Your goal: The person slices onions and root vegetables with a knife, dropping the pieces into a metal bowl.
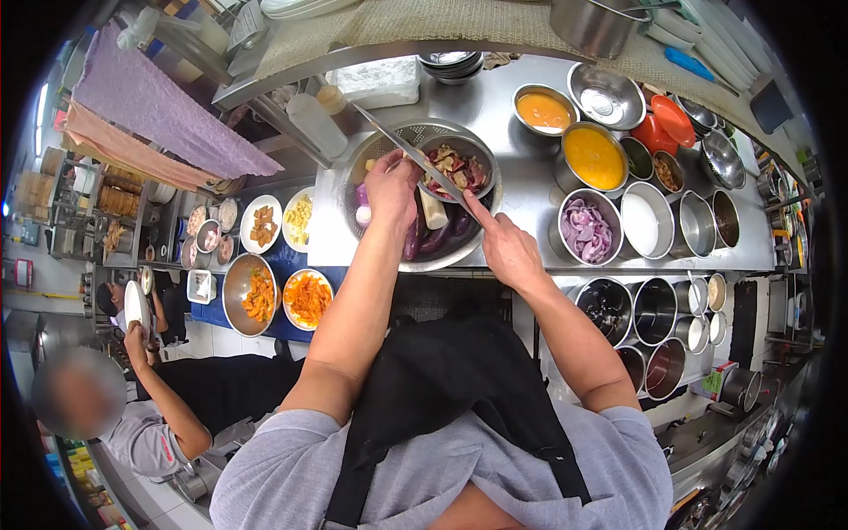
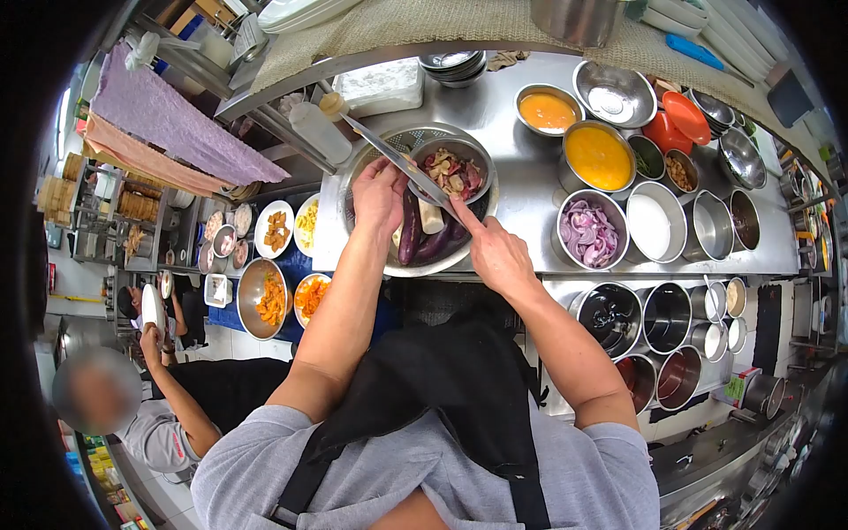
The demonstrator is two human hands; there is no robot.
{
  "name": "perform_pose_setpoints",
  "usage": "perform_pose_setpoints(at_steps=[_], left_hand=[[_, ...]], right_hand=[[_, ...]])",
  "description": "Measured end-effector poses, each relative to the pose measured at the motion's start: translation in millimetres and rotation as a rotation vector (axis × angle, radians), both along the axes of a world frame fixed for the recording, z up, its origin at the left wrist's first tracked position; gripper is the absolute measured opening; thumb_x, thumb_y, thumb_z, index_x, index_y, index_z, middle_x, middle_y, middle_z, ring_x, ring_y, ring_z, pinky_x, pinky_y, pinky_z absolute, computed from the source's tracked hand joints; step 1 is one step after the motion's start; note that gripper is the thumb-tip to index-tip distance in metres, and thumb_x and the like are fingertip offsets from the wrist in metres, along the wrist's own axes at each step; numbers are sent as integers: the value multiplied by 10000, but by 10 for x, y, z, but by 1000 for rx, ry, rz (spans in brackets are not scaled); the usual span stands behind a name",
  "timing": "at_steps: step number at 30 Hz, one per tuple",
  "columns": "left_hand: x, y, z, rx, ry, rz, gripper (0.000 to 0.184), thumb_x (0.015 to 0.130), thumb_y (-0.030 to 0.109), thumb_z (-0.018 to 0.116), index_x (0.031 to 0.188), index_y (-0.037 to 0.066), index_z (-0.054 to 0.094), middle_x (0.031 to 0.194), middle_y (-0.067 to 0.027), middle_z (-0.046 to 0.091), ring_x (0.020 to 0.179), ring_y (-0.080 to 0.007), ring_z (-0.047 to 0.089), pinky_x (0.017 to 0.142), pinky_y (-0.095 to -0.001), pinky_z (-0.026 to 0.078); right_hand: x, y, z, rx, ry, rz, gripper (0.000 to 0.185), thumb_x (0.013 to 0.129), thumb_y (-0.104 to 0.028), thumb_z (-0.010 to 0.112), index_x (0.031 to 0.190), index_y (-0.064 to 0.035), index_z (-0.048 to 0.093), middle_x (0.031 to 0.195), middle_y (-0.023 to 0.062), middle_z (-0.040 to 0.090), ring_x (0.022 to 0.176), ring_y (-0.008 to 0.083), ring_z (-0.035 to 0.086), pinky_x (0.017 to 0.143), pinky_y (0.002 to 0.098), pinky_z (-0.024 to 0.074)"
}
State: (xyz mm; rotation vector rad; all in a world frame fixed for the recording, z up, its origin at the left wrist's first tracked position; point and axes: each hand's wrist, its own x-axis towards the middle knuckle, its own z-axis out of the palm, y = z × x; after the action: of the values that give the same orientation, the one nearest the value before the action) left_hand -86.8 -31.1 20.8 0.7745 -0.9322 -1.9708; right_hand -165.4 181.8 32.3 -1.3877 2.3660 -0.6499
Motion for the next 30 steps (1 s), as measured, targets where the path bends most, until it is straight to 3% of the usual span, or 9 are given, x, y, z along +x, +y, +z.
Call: perform_pose_setpoints(at_steps=[3, 7, 10, 22, 24, 26, 30], left_hand=[[-1, 126, 12, 10, -25, -45, 295, 956, -59, 572, 1237, -118, 506, 1138, -190, 635, 987, -280, 680, 891, -365, 585], [30, 132, -108, -11, -58, -156, 308, 953, -59, 565, 1250, -124, 517, 1164, -183, 622, 1010, -277, 666, 882, -370, 589], [100, 4, -43, 28, -8, -135, 345, 953, -49, 546, 1287, -124, 504, 1177, -172, 623, 1060, -269, 644, 938, -376, 554], [150, -95, 75, -61, -118, -161, 237, 974, 24, 580, 1177, -98, 595, 1089, -141, 678, 962, -226, 668, 892, -345, 544], [149, -94, 85, -74, -134, -178, 236, 973, 29, 586, 1168, -101, 602, 1088, -146, 682, 957, -227, 671, 886, -342, 545], [151, -94, 76, -89, -126, -198, 226, 938, 0, 605, 1135, -110, 619, 1040, -137, 689, 894, -204, 691, 803, -310, 565], [168, 37, 78, -103, -168, -240, 235, 938, 1, 603, 1141, -113, 629, 1044, -135, 696, 898, -200, 697, 796, -299, 567]], right_hand=[[-61, -107, -89, -11, -11, -4, 757, 898, -45, 505, 1575, -316, 302, 932, 252, 631, 808, 457, 667, 747, 556, 541], [-147, -174, -183, -64, -91, -23, 755, 902, -49, 510, 1576, -316, 298, 965, 269, 645, 868, 467, 665, 789, 558, 531], [-120, -58, -98, -40, -64, -3, 767, 898, -44, 511, 1578, -322, 293, 951, 263, 639, 834, 462, 668, 759, 557, 536], [-34, 170, -49, -19, 71, 44, 783, 886, -34, 525, 1571, -345, 308, 890, 223, 603, 695, 437, 658, 668, 554, 540], [-46, 157, -56, -10, 76, 42, 780, 887, -33, 522, 1570, -345, 311, 888, 223, 601, 701, 438, 660, 674, 555, 541], [-50, 131, -41, 0, 82, 42, 778, 888, -31, 519, 1569, -344, 314, 886, 222, 599, 708, 439, 661, 680, 555, 541], [-104, 31, -28, 26, 5, 33, 765, 893, -35, 506, 1570, -336, 315, 924, 247, 630, 799, 456, 666, 749, 560, 533]])
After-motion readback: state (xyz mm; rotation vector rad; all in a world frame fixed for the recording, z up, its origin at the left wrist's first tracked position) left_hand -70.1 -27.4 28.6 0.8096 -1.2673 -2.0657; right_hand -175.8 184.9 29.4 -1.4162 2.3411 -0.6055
